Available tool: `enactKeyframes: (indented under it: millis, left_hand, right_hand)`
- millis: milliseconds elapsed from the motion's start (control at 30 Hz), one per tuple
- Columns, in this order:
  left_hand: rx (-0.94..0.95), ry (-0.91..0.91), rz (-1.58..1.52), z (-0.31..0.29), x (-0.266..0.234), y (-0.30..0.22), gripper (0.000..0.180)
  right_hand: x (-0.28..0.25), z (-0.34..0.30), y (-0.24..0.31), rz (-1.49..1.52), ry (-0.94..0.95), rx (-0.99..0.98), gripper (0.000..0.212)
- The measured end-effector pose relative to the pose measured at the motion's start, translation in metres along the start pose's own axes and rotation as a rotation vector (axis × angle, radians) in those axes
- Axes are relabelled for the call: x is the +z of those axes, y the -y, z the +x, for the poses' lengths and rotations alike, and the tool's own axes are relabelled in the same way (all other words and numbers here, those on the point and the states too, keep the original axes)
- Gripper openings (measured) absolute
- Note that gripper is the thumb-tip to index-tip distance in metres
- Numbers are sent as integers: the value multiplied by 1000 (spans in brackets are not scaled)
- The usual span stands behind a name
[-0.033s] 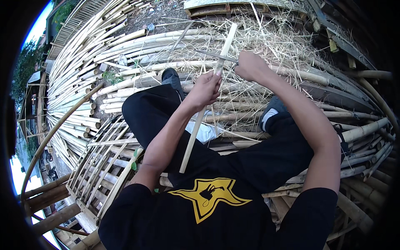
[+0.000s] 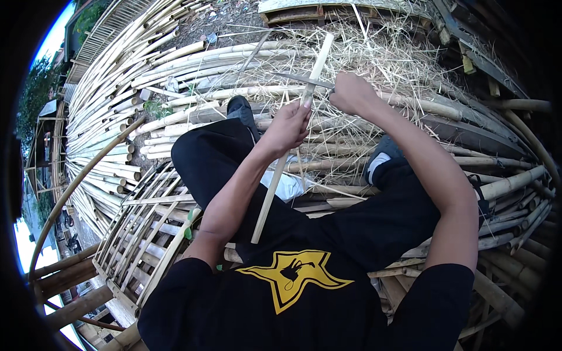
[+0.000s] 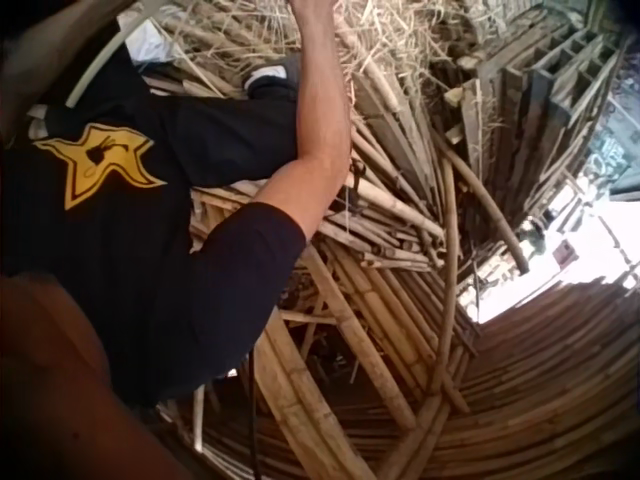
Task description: The person uses a knife to split thin strips from a bamboo stalk and then shaves the edges of the strips by hand while sitting on a bamboo structure.
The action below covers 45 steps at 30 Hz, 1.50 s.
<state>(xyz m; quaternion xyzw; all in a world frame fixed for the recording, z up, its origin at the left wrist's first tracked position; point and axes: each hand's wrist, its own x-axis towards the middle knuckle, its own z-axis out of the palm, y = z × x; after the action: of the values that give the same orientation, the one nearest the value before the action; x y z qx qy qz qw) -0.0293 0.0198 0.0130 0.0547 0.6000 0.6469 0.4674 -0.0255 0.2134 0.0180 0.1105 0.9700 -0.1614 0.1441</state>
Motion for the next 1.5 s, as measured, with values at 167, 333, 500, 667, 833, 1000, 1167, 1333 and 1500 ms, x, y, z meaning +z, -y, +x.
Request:
enactKeyframes:
  millis: [167, 333, 500, 667, 833, 1000, 1167, 1333, 1500]
  left_hand:
    - [-2, -48, 124, 6, -2, 14, 32]
    - [-21, 77, 84, -26, -12, 5, 32]
    - [-37, 207, -264, -11, -26, -10, 29]
    - [-93, 269, -360, 1, -20, -10, 32]
    - [-90, 324, -446, 7, -15, -8, 32]
    - [-129, 294, -426, 1, -11, -4, 32]
    - [-140, 490, -340, -19, -12, -9, 31]
    - [-15, 203, -313, 2, -20, -17, 31]
    - [-12, 247, -352, 6, -12, -23, 30]
  right_hand:
    - [0, 16, -30, -131, -124, -24, 30]
    - [-37, 35, -172, -76, -235, 559, 36]
    - [-75, 17, -220, 34, -369, 572, 42]
    - [-52, 15, -82, 39, -152, 166, 35]
    - [-12, -8, 2, 39, 7, -24, 32]
    - [-8, 13, -16, -10, -4, 9, 28]
    - [-38, 40, -151, -96, -266, 374, 35]
    - [-44, 26, -104, 43, -239, 281, 34]
    - [-21, -2, -12, 94, -8, -45, 31]
